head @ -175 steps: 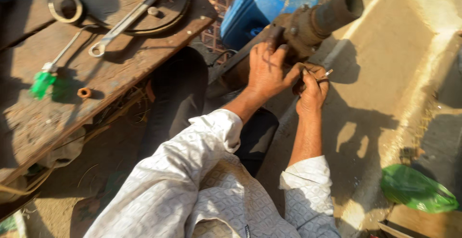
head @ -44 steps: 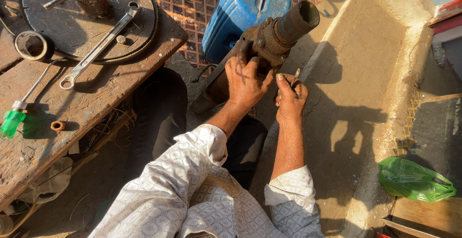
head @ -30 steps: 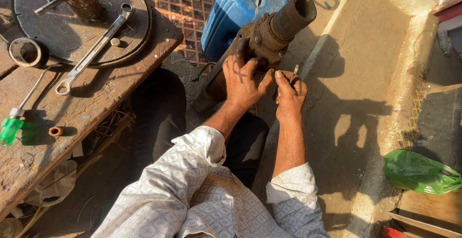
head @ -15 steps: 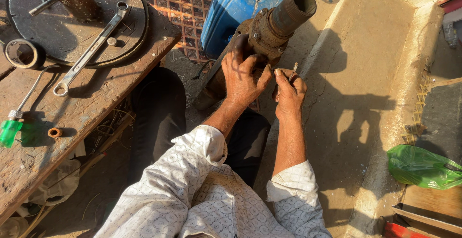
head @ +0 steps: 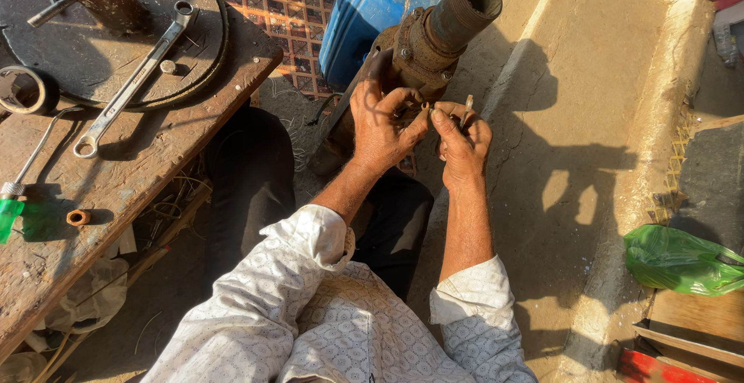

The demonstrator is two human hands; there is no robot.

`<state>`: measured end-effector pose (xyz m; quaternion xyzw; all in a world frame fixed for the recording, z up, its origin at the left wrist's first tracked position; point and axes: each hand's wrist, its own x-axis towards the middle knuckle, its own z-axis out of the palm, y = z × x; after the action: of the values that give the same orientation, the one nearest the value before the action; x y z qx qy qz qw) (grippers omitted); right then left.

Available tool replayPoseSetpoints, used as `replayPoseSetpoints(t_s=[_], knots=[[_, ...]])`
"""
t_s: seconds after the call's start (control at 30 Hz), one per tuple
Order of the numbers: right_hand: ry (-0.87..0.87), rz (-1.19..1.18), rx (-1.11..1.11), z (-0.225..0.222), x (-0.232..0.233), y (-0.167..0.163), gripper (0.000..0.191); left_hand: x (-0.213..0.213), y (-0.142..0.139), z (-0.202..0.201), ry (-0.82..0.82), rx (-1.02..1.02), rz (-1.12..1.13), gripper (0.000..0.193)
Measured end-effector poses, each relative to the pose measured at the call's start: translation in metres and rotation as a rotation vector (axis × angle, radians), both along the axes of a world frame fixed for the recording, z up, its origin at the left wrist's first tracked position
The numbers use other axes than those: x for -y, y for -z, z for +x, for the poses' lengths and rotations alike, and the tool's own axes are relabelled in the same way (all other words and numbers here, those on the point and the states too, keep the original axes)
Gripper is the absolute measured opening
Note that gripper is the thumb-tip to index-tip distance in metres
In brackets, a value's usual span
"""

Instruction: The person sits on the ground holding a rusty cylindrical pump assembly and uses a wrench to loosen and turn bolts on its flange, repositioning the unit repeatedly while working on different fasteners around the housing.

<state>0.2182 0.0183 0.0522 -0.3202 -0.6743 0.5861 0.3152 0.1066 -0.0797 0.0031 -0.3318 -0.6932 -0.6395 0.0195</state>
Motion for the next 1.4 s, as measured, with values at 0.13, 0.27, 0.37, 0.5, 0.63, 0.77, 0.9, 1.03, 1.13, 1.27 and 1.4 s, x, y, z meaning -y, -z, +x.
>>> replayPoseSetpoints(t_s=[0.13, 0.27, 0.37, 0.5, 0.63, 0.77, 0.9, 1.03, 1.13, 1.27, 1.4], knots=[[-0.017, 0.041, 0.102, -0.003, 0.005, -0.006, 0.028, 0.006, 0.001, -0.006, 0.019, -0.118, 0.119, 0.037], [-0.085, 0.013, 0.142, -0.008, 0.004, -0.008, 0.022, 0.011, 0.007, -0.012, 0.048, -0.187, 0.067, 0.032], [-0.111, -0.027, 0.159, -0.009, 0.003, -0.009, 0.018, 0.014, 0.010, -0.015, 0.074, -0.211, 0.090, 0.034], [-0.118, -0.075, 0.160, -0.008, 0.005, -0.006, 0.018, 0.017, 0.000, -0.017, 0.077, -0.243, 0.075, 0.033], [-0.077, -0.107, 0.077, -0.002, 0.004, 0.000, 0.015, 0.042, -0.024, -0.027, 0.164, -0.300, 0.027, 0.055], [-0.014, -0.025, -0.079, 0.015, -0.008, 0.004, 0.010, 0.129, -0.039, -0.037, 0.190, -0.392, -0.151, 0.061], [0.049, -0.070, -0.161, 0.033, -0.016, 0.011, 0.014, 0.255, -0.045, -0.035, 0.001, -0.222, -0.226, 0.034], [-0.034, -0.073, -0.196, 0.034, -0.001, 0.029, 0.009, 0.361, -0.054, -0.026, -0.359, -0.308, -0.374, 0.029], [-0.073, -0.101, -0.165, 0.022, 0.016, 0.042, 0.007, 0.404, -0.057, -0.022, -0.525, -0.251, -0.517, 0.029], [-0.161, -0.091, -0.152, 0.009, 0.034, 0.046, 0.011, 0.412, -0.050, -0.032, -0.535, -0.206, -0.655, 0.038], [-0.171, -0.092, -0.172, 0.010, 0.036, 0.044, 0.008, 0.394, -0.050, -0.047, -0.524, -0.196, -0.760, 0.029]])
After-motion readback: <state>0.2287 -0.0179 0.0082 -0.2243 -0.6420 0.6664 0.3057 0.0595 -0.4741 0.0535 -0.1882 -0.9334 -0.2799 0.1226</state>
